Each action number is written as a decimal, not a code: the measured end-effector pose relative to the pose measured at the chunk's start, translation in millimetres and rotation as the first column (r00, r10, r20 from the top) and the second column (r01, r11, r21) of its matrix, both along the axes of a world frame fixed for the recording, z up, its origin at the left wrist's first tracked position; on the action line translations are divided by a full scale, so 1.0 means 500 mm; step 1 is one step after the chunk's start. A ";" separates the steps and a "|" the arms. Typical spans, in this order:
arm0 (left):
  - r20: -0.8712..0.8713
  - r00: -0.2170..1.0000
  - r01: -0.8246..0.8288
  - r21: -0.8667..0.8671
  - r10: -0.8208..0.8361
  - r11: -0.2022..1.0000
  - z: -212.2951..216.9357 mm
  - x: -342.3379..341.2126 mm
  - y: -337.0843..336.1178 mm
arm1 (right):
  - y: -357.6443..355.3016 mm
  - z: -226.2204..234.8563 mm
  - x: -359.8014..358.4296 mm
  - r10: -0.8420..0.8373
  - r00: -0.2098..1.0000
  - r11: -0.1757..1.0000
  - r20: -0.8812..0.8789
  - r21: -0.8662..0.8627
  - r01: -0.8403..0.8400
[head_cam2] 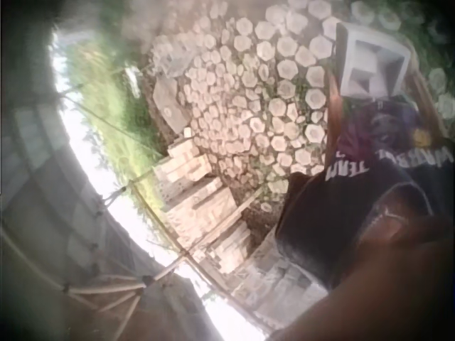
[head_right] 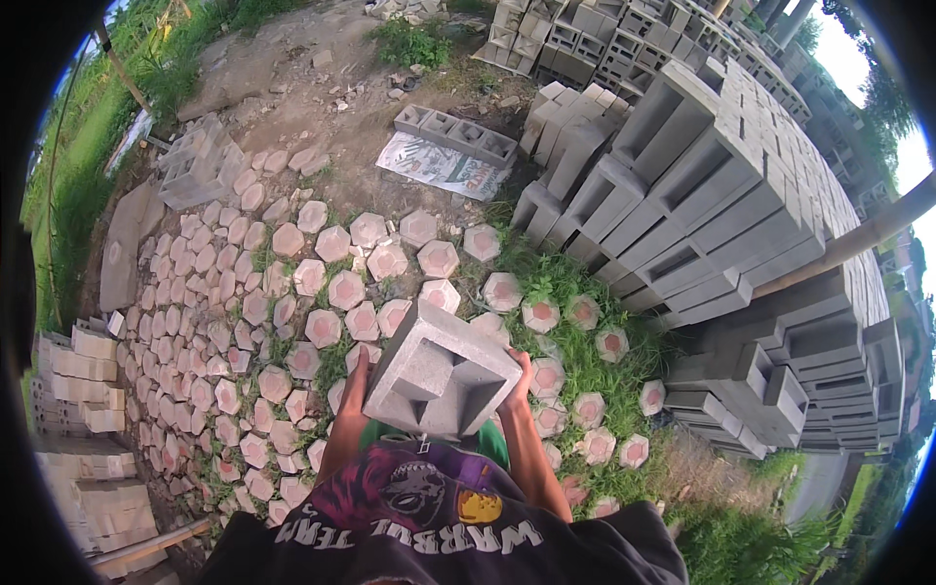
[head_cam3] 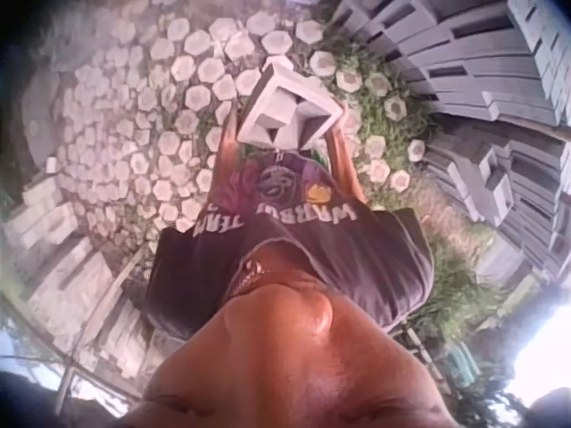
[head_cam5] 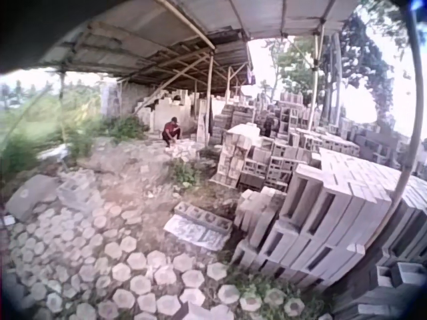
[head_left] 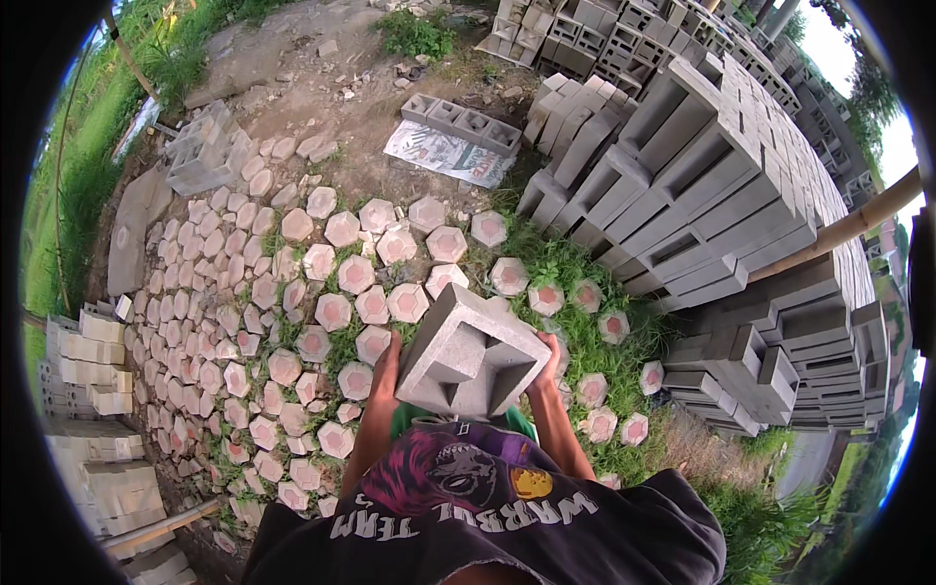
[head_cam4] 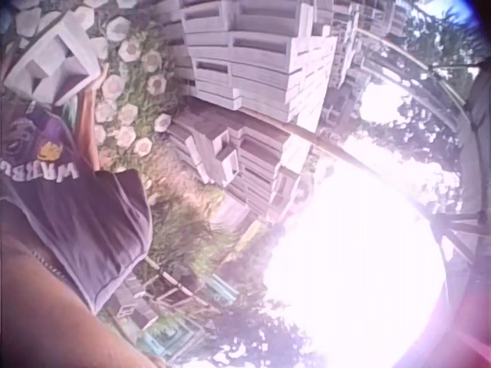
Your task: The person picks up concrete ventilation bricks from a pile and stacks them on top of one another on a piece of packaging on the ground.
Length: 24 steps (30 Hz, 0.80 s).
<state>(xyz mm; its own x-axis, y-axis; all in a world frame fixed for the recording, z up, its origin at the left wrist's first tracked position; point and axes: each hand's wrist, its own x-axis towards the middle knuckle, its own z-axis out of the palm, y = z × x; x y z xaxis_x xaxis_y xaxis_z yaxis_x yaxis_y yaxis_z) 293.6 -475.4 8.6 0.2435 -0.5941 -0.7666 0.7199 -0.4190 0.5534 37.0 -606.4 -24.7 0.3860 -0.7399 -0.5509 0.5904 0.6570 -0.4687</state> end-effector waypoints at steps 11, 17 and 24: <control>0.324 0.944 0.065 0.005 -0.063 0.998 -0.109 0.168 -0.331 | -0.357 -0.019 0.177 0.039 0.999 0.998 0.027 0.052 -0.040; 0.338 0.920 0.237 -0.073 -0.200 0.969 -0.098 0.332 -0.639 | -0.608 -0.073 0.279 -0.105 0.994 0.994 -0.006 -0.013 0.105; 0.539 0.751 0.485 -0.057 -0.382 0.873 0.003 0.467 -0.881 | -0.788 -0.004 0.404 -0.197 0.979 0.980 -0.056 -0.035 0.195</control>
<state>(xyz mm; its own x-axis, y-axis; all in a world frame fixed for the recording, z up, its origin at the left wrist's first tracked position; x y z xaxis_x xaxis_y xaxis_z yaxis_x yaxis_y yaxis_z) 527.1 -915.9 10.2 0.2388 -0.8448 -0.4788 0.0890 -0.4720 0.8771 238.9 -1000.7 -26.6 0.1998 -0.8138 -0.5457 0.6774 0.5171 -0.5232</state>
